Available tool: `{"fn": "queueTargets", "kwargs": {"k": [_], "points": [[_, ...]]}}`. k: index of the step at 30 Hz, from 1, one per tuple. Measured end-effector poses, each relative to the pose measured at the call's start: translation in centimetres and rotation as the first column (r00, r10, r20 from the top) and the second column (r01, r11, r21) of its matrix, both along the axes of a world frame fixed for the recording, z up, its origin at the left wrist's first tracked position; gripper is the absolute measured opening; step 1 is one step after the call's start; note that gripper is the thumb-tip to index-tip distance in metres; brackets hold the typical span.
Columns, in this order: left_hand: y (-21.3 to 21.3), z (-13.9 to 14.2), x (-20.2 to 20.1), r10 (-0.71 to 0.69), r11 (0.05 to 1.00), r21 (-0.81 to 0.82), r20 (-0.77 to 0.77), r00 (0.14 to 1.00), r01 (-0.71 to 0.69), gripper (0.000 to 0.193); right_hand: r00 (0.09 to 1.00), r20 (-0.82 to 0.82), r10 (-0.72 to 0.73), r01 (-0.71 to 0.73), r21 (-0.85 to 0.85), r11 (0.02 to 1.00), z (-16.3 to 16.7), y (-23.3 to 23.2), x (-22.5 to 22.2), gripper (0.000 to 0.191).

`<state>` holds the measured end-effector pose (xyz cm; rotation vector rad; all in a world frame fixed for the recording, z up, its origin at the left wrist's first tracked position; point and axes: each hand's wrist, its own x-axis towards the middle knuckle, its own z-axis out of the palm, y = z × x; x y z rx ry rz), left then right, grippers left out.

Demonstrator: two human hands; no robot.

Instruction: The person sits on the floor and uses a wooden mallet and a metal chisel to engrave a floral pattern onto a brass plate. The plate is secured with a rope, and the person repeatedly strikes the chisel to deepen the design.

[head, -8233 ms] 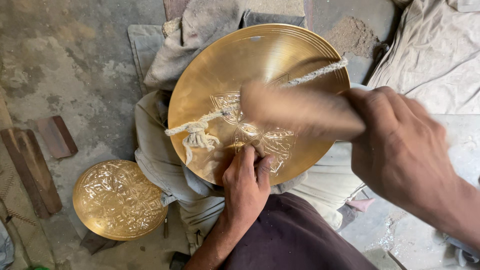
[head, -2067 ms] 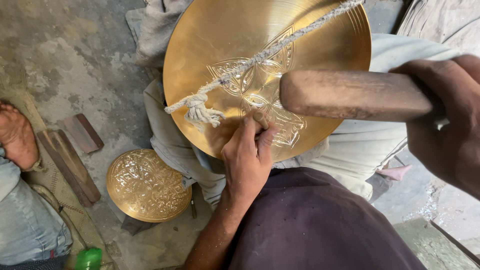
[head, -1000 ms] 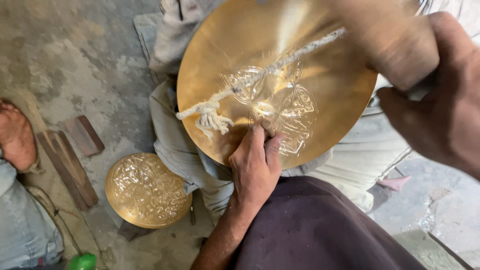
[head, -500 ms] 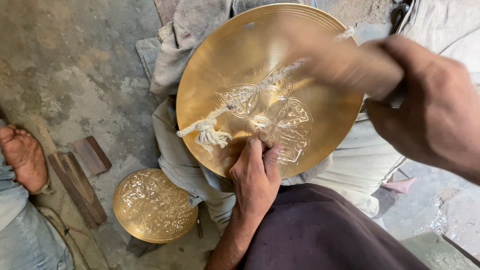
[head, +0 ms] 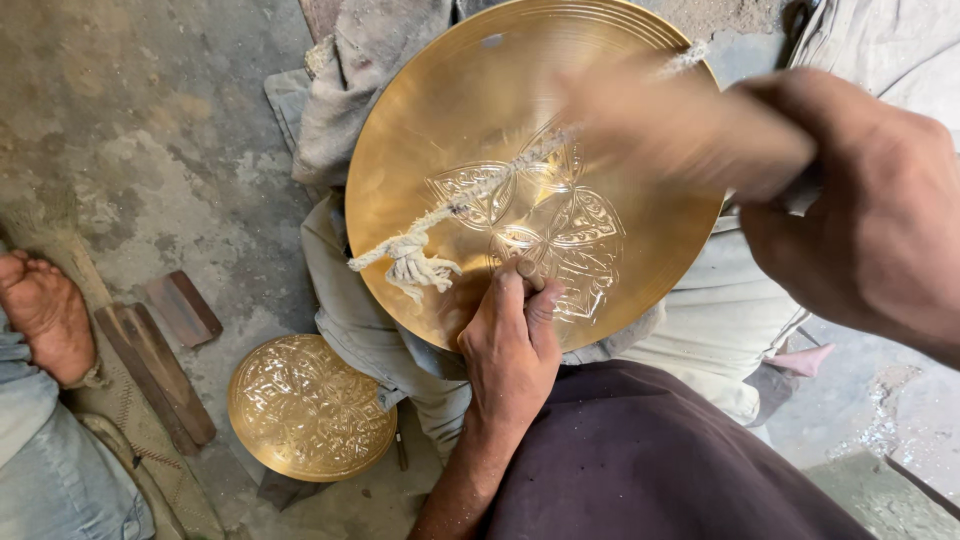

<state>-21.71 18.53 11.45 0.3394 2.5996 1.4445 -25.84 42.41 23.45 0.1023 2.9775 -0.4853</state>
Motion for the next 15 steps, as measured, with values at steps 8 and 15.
{"fn": "queueTargets", "kwargs": {"k": [8, 15], "points": [[0.0, -0.1, 0.0, -0.015, 1.000, 0.027, -0.007, 1.000, 0.015, 0.027, 0.895, 0.289, -0.341, 0.404, -0.195, 0.894, 0.2, -0.5, 0.5, 0.039], [0.0, -0.2, 0.1, -0.004, 1.000, 0.010, -0.020, 1.000, 0.005, 0.028, 0.994, 0.109, -0.017, 0.004, 0.120, 0.993, -0.5, -0.1, 1.6, 0.034]]}}
